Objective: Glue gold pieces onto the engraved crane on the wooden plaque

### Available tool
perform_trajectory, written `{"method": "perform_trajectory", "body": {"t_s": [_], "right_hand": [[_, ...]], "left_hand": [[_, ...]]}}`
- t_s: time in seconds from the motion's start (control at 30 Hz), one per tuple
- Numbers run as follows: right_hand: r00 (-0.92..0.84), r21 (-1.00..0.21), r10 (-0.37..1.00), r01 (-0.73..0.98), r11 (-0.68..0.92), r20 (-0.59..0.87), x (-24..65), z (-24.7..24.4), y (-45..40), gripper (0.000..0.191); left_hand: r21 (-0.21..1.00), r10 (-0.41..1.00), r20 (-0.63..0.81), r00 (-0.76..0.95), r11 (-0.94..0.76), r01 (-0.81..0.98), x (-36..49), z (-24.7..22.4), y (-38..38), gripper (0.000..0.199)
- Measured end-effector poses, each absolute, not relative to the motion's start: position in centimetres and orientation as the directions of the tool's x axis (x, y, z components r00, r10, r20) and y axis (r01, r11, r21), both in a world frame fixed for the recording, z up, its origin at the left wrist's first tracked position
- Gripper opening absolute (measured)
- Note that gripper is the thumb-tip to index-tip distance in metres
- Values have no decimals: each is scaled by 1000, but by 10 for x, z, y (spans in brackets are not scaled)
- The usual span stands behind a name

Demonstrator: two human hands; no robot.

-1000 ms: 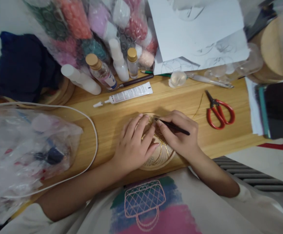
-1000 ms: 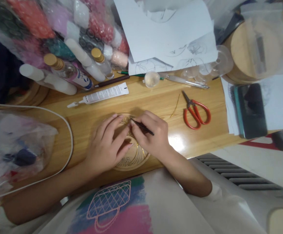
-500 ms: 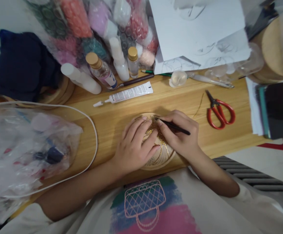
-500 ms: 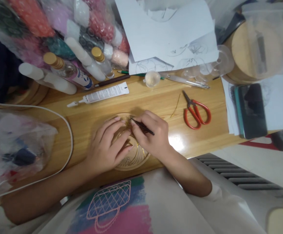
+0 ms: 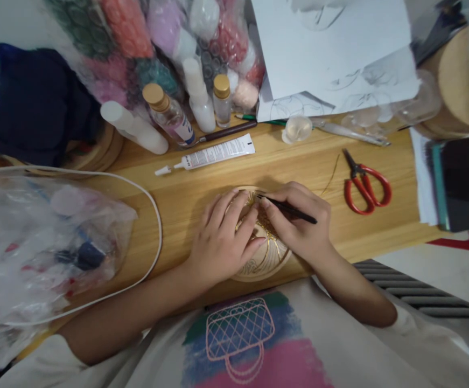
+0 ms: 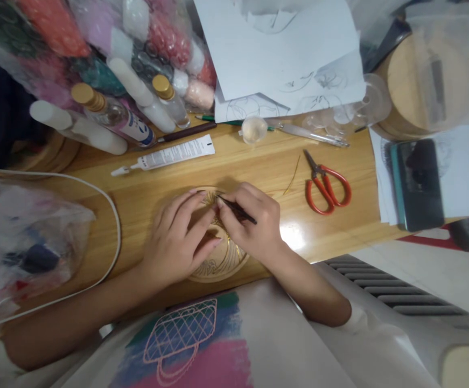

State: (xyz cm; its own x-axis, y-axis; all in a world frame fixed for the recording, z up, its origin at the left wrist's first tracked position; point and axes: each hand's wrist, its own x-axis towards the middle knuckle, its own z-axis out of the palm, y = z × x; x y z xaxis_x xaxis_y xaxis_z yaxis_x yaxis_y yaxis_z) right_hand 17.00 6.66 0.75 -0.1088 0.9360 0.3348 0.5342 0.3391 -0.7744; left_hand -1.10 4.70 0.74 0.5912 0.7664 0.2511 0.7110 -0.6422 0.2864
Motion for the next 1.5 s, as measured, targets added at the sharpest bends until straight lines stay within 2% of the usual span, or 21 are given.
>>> {"method": "perform_trajectory", "body": {"t_s": [0.13,0.37,0.6,0.8,0.93,1.13,1.5], "right_hand": [[-109,-775,938,536,335,330,170,7,66,7],[-104,-774,941,543,324,322,170,8,66,7],[-99,-769,944,556,315,315,169,9,66,6],[-105,-772,942,548,321,318,170,9,66,7],[-102,-769,940,550,325,325,170,8,66,7],[-103,-763,942,562,320,319,169,10,66,7],[-100,-769,945,557,312,311,169,10,66,6]], "left_hand": [[284,763,258,592,-646,709,-11,7,47,44],[305,731,379,567,-677,669,-14,4,45,31],[337,775,298,557,-631,698,-12,3,46,41],[268,773,243,586,-635,725,-11,7,47,45],[255,763,263,590,-645,721,-11,7,47,46],[302,716,433,548,-688,660,-13,3,45,24],[338,750,379,543,-658,673,-14,4,45,25]]}}
